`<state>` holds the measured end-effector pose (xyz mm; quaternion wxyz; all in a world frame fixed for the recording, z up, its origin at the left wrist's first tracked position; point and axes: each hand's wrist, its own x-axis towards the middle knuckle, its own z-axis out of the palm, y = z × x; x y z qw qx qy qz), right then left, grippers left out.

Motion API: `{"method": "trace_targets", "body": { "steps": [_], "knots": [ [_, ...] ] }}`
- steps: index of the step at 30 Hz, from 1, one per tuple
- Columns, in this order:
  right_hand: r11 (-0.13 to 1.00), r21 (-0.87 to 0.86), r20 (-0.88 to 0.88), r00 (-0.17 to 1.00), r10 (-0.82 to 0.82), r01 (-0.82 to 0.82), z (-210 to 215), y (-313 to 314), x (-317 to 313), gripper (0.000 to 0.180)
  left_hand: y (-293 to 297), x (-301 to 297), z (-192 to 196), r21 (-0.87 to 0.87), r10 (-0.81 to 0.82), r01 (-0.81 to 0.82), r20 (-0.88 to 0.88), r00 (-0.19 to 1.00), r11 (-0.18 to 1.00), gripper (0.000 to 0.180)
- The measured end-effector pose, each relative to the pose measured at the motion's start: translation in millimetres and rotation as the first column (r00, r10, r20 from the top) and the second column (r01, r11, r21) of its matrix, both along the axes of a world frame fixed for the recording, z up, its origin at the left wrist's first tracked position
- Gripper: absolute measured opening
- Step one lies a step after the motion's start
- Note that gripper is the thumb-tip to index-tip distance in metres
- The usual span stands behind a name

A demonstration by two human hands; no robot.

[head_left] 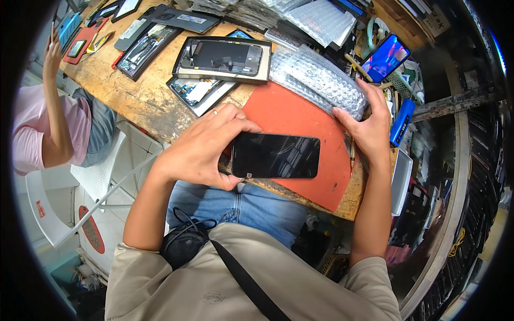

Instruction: The person disassembles and reassembles smartphones at a workbench. They remove back covers, handle internal components, and test the devices by powering them on. The person also wipes the screen of one phone and uses a plastic pry tool to open another device.

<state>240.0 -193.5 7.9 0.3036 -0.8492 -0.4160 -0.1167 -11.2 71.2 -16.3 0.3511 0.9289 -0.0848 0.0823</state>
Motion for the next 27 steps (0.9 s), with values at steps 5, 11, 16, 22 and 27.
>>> {"method": "trace_targets", "body": {
  "steps": [5,11,16,22,27],
  "knots": [
    [1.000,0.012,-0.021,1.000,0.011,-0.011,-6.1,-1.6,4.0,0.075,-2.2,1.6,1.1,-0.021,-0.013,0.014,0.053,0.999,1.000,0.084],
    [1.000,-0.014,0.004,1.000,0.004,-0.004,-4.4,-0.8,2.6,0.074,0.0,-0.8,0.1,0.022,0.010,-0.009,-0.020,1.000,1.000,0.086],
    [1.000,0.015,0.004,1.000,0.025,-0.025,-4.4,-1.1,3.7,0.073,-0.6,-2.0,-3.3,0.020,0.022,-0.022,0.002,1.000,1.000,0.085],
    [1.000,0.002,0.024,0.999,0.029,-0.029,-5.0,-1.9,3.5,0.072,-0.9,0.6,-0.4,0.021,0.003,-0.003,-0.013,1.000,1.000,0.084],
    [0.999,0.002,-0.002,0.999,0.032,-0.032,-3.3,-0.9,3.1,0.071,0.5,-0.7,-0.1,0.012,0.003,-0.002,-0.020,1.000,1.000,0.083]
  ]
}}
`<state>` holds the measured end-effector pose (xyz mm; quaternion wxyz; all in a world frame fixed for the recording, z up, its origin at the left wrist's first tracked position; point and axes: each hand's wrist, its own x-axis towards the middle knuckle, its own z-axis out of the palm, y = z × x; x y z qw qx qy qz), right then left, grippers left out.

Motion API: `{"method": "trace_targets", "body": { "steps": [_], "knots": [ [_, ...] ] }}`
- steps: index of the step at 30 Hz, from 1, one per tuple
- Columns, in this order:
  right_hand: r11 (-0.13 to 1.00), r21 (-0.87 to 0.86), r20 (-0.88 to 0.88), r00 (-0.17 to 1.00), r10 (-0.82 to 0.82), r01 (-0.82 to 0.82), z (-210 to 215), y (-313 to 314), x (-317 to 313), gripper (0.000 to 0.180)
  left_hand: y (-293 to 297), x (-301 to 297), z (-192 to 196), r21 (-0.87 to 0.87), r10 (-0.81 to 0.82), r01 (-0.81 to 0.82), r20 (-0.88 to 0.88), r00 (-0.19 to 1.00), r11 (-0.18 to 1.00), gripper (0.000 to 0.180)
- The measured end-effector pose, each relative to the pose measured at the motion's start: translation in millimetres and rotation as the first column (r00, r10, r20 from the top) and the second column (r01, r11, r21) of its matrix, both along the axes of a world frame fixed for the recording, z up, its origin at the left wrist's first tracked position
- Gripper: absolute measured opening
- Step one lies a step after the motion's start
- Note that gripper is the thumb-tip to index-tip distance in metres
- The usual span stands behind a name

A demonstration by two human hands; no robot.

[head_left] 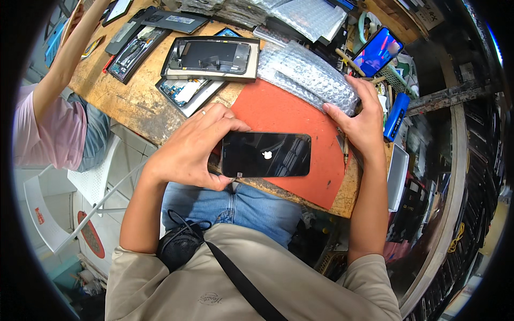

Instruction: The person disassembles and reassembles smartphones at a workbench. They remove back covers, handle internal components, and test the devices by powering them on. The person also wipes the screen of one phone and uses a plastic pry tool to open another device.

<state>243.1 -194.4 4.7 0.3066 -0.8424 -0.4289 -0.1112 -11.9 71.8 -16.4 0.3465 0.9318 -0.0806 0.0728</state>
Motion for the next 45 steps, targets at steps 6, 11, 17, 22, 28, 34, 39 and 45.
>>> {"method": "trace_targets", "body": {
  "steps": [6,11,17,22,28,34,39,45],
  "knots": [
    [1.000,-0.003,0.022,1.000,0.000,0.000,-2.1,-2.9,0.9,0.071,-0.5,2.0,-8.9,-0.071,-0.016,0.021,0.069,0.997,0.997,0.083],
    [1.000,-0.001,-0.013,1.000,-0.008,0.008,-1.5,-1.7,-0.3,0.072,-1.5,1.5,1.1,-0.035,-0.009,0.009,-0.013,1.000,0.999,0.083],
    [1.000,-0.002,-0.003,1.000,-0.009,0.009,0.1,-1.8,0.4,0.075,4.1,-3.4,-4.9,-0.016,0.010,-0.010,-0.032,0.999,1.000,0.094],
    [0.998,-0.061,-0.004,1.000,0.002,-0.003,-2.6,-3.5,1.2,0.088,1.6,-4.5,-11.1,-0.183,0.045,-0.044,-0.001,0.999,0.982,0.103],
    [0.993,-0.121,-0.002,1.000,-0.020,0.019,-3.4,-6.7,6.3,0.094,6.5,-12.5,-25.5,-0.232,0.048,-0.034,0.056,0.997,0.972,0.106],
    [0.996,-0.079,-0.061,0.997,-0.043,0.038,-3.4,-7.4,5.0,0.093,4.5,-12.4,-28.9,-0.344,0.043,-0.020,0.057,0.997,0.939,0.105],
    [0.999,-0.039,-0.016,1.000,-0.022,0.021,1.3,-2.9,0.2,0.087,-5.4,-8.3,-17.3,-0.332,0.058,-0.020,0.106,0.993,0.943,0.105],
    [0.998,0.054,0.074,0.997,0.014,-0.018,11.3,-0.7,-1.8,0.083,1.4,-12.2,-20.4,-0.321,0.076,-0.072,-0.001,0.997,0.944,0.104]
  ]
}}
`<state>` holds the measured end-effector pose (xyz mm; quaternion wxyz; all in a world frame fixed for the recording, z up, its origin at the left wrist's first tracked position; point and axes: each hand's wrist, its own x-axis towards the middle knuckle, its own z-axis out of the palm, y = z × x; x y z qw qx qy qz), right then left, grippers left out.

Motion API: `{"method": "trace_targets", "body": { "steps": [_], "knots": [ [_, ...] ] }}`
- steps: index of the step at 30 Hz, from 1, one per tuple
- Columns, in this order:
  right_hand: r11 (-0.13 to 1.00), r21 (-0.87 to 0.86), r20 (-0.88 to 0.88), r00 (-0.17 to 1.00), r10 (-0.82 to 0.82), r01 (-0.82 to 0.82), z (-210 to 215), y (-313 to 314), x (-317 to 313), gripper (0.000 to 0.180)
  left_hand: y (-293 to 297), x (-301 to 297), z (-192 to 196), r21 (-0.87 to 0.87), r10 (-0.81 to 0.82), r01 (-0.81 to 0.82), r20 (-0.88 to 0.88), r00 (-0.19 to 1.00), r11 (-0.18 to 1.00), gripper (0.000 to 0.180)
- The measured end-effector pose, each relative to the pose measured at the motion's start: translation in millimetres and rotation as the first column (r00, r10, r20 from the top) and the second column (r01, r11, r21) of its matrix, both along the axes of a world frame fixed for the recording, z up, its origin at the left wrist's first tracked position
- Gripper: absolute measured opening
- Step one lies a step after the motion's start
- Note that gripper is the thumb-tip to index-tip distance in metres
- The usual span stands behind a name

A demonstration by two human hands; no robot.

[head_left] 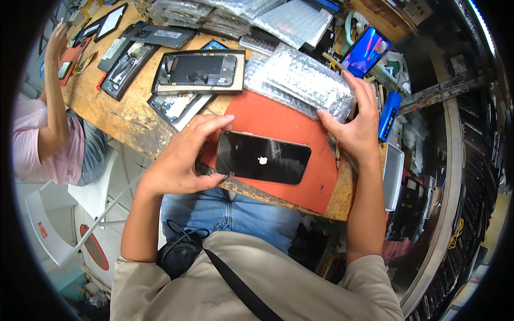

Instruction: The person disassembles and reassembles smartphones at a workbench. They remove back covers, handle internal components, and test the devices by powering them on. The person also wipes the screen of one phone and uses a plastic pry tool to open another device.

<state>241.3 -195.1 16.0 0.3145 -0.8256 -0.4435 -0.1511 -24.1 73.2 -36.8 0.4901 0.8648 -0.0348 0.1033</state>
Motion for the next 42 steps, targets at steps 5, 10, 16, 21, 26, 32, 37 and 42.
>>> {"method": "trace_targets", "body": {
  "steps": [5,10,16,21,26,32,37,42],
  "knots": [
    [0.999,-0.035,0.070,0.997,-0.013,0.016,-1.0,-2.1,-2.3,0.079,-7.0,13.1,24.4,0.144,-0.053,0.044,0.057,0.997,0.989,0.104],
    [0.992,-0.122,-0.046,0.998,-0.038,0.032,-6.6,-4.2,-1.2,0.079,-13.5,15.7,30.7,0.258,-0.013,0.016,-0.013,1.000,0.966,0.105],
    [0.996,-0.082,-0.036,0.999,-0.029,0.026,-12.0,-1.4,-1.5,0.082,-13.7,14.4,27.3,0.224,-0.016,0.011,0.021,1.000,0.974,0.106],
    [0.998,-0.059,-0.040,0.999,0.003,-0.006,-11.4,-1.2,0.3,0.083,-13.2,13.8,27.7,0.279,-0.013,0.005,0.026,1.000,0.960,0.105],
    [0.996,-0.092,-0.046,0.999,-0.001,-0.004,-8.7,-2.8,-1.4,0.084,-14.6,11.7,31.1,0.279,0.002,0.002,-0.013,1.000,0.960,0.104],
    [0.999,-0.039,-0.137,0.990,-0.029,0.024,-6.6,-1.0,-3.9,0.084,-15.2,12.4,30.3,0.270,0.001,-0.003,0.008,1.000,0.963,0.102],
    [0.992,-0.126,-0.124,0.991,-0.045,0.030,-10.9,0.2,-4.7,0.083,-13.0,13.2,26.9,0.257,-0.019,0.007,0.041,0.999,0.966,0.101],
    [0.997,-0.081,-0.103,0.995,-0.016,0.007,-17.3,-0.3,0.5,0.083,-12.6,12.9,29.9,0.257,-0.023,0.018,0.019,1.000,0.966,0.100]
  ]
}}
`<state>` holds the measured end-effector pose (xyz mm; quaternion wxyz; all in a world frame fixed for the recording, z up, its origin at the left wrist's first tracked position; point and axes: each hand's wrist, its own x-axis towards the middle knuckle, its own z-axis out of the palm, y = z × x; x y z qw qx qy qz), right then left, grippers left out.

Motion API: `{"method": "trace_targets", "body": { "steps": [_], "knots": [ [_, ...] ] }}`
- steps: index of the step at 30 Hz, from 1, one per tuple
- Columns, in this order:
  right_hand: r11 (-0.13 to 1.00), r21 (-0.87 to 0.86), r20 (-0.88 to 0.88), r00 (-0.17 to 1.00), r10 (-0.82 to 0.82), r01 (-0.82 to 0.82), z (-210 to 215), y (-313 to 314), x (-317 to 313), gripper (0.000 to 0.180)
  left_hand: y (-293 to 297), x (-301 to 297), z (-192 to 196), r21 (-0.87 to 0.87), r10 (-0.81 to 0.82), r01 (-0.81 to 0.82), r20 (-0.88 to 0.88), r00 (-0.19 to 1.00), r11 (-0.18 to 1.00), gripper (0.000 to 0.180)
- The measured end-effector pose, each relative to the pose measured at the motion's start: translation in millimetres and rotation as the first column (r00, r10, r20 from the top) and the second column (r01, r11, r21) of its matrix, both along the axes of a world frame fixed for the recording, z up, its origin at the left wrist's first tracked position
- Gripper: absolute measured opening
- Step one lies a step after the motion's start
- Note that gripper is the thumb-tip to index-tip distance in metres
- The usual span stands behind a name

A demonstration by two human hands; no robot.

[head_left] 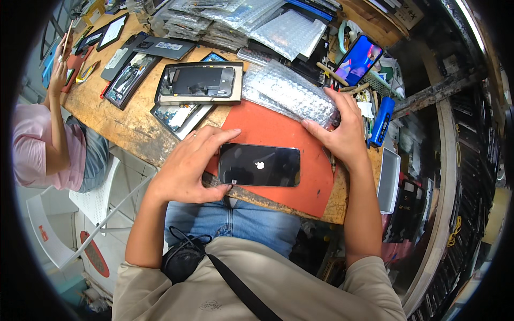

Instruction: The person disassembles and reassembles smartphones at a workbench. They remove back covers, handle internal components, and test the devices by powering them on. The person also wipes the screen of one phone and uses a plastic pry tool to open another device.

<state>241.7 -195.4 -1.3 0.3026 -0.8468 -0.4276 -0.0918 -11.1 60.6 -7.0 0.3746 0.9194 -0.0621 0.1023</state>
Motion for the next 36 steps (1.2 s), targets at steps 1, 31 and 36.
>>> {"method": "trace_targets", "body": {
  "steps": [1,31,36],
  "knots": [
    [1.000,0.009,0.002,1.000,0.008,-0.008,-1.2,0.4,0.9,0.083,0.0,-0.3,0.2,0.000,0.001,-0.001,-0.002,1.000,1.000,0.100],
    [0.995,0.087,0.189,0.981,0.031,-0.048,15.8,1.7,-6.3,0.091,-1.0,-0.5,-0.2,-0.004,0.014,-0.014,-0.002,1.000,1.000,0.098],
    [0.989,0.122,0.224,0.973,0.059,-0.088,15.2,3.4,-8.5,0.088,-3.0,1.7,3.1,0.000,0.010,-0.010,0.000,1.000,1.000,0.093]
  ]
}}
